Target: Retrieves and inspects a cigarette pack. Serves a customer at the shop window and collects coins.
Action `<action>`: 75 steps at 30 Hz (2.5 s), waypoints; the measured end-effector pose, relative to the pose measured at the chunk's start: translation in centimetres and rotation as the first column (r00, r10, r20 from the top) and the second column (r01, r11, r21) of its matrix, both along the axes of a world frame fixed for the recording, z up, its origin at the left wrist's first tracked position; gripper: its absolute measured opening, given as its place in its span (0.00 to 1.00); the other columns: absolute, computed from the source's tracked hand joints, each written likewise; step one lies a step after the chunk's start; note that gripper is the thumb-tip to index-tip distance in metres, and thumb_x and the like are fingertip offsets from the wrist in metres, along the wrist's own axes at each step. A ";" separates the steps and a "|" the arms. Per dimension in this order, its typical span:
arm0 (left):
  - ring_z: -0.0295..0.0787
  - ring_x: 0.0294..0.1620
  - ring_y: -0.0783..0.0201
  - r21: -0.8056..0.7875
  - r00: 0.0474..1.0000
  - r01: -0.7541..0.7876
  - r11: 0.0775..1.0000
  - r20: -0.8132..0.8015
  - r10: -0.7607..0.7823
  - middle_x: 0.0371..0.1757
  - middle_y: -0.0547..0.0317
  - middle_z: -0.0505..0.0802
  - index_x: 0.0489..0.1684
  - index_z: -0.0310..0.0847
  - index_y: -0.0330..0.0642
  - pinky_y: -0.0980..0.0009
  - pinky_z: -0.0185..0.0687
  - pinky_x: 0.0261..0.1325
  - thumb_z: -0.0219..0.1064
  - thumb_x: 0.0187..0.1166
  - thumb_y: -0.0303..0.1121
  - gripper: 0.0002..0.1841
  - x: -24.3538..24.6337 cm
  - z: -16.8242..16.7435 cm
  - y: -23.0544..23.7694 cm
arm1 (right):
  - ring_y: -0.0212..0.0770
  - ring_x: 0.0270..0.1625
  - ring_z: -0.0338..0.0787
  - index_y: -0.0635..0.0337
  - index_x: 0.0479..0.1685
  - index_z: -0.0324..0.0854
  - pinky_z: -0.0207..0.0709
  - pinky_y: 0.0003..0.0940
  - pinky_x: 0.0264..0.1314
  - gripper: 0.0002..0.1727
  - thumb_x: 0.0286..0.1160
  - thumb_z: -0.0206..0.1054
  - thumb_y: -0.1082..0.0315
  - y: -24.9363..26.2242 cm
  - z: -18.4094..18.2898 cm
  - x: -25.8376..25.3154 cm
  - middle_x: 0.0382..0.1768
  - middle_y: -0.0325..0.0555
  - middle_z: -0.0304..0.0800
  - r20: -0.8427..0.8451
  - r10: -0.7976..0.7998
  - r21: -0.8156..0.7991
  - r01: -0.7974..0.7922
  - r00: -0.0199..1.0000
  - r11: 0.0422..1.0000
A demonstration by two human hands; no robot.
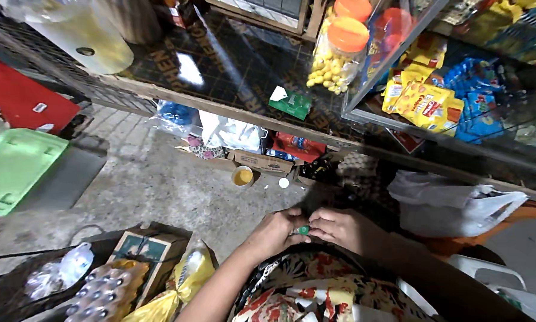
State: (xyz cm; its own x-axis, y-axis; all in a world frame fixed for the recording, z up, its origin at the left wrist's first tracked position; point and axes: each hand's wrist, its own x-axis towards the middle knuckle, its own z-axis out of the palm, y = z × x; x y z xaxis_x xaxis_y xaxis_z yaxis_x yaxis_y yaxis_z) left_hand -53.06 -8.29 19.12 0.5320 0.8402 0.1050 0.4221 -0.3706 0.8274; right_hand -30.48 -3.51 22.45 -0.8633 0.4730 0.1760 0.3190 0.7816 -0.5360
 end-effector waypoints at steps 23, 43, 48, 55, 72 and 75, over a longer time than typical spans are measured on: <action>0.88 0.38 0.60 0.071 0.992 -0.041 0.997 0.122 0.032 0.37 0.48 0.91 0.40 0.93 0.34 0.69 0.85 0.45 0.73 0.76 0.39 0.14 0.3 -0.5 2.2 | 0.39 0.47 0.93 0.63 0.42 0.89 0.86 0.24 0.52 0.06 0.76 0.68 0.71 2.3 0.0 0.3 0.47 0.52 0.92 -0.125 -0.027 -0.030 0.023 0.992 0.999; 0.94 0.41 0.56 0.584 0.955 -0.245 0.774 0.009 0.296 0.40 0.50 0.95 0.48 0.91 0.39 0.67 0.88 0.46 0.64 0.86 0.37 0.13 3.5 -1.3 0.8 | 0.35 0.38 0.93 0.44 0.29 0.85 0.88 0.45 0.60 0.11 0.68 0.58 0.70 -0.7 -0.2 2.0 0.28 0.31 0.89 -0.236 -0.798 -0.956 -0.279 0.555 0.088; 0.93 0.40 0.56 0.589 0.960 -0.227 0.776 0.001 0.280 0.39 0.51 0.95 0.47 0.91 0.38 0.68 0.88 0.46 0.64 0.85 0.38 0.13 3.9 -1.3 0.8 | 0.35 0.38 0.92 0.45 0.28 0.84 0.88 0.44 0.59 0.10 0.68 0.58 0.68 -0.8 -0.1 2.4 0.29 0.31 0.88 -0.219 -0.797 -0.957 -0.284 0.562 0.062; 0.93 0.39 0.57 0.590 0.962 -0.225 0.776 0.008 0.273 0.39 0.51 0.95 0.48 0.91 0.38 0.69 0.88 0.45 0.64 0.86 0.38 0.13 4.2 -1.2 0.9 | 0.36 0.38 0.92 0.46 0.30 0.86 0.88 0.46 0.58 0.07 0.69 0.62 0.62 -0.8 -1.1 2.5 0.28 0.32 0.87 -0.242 -0.836 -0.909 -0.415 0.492 0.019; 0.92 0.46 0.63 0.326 0.967 -0.237 0.915 0.175 0.187 0.43 0.51 0.95 0.49 0.92 0.39 0.72 0.85 0.53 0.67 0.83 0.43 0.16 3.8 -2.0 1.4 | 0.30 0.53 0.91 0.62 0.41 0.90 0.80 0.15 0.61 0.07 0.77 0.69 0.69 0.9 -0.6 4.0 0.45 0.49 0.93 -0.292 -0.304 -0.105 0.286 0.907 0.953; 0.92 0.45 0.64 0.288 0.968 -0.218 0.933 0.184 0.170 0.42 0.52 0.95 0.49 0.92 0.40 0.72 0.85 0.52 0.67 0.84 0.43 0.16 3.8 -2.0 1.5 | 0.35 0.49 0.91 0.58 0.41 0.93 0.82 0.19 0.57 0.08 0.78 0.70 0.66 1.3 0.0 3.7 0.43 0.47 0.93 -0.211 -0.209 0.012 0.216 0.955 0.976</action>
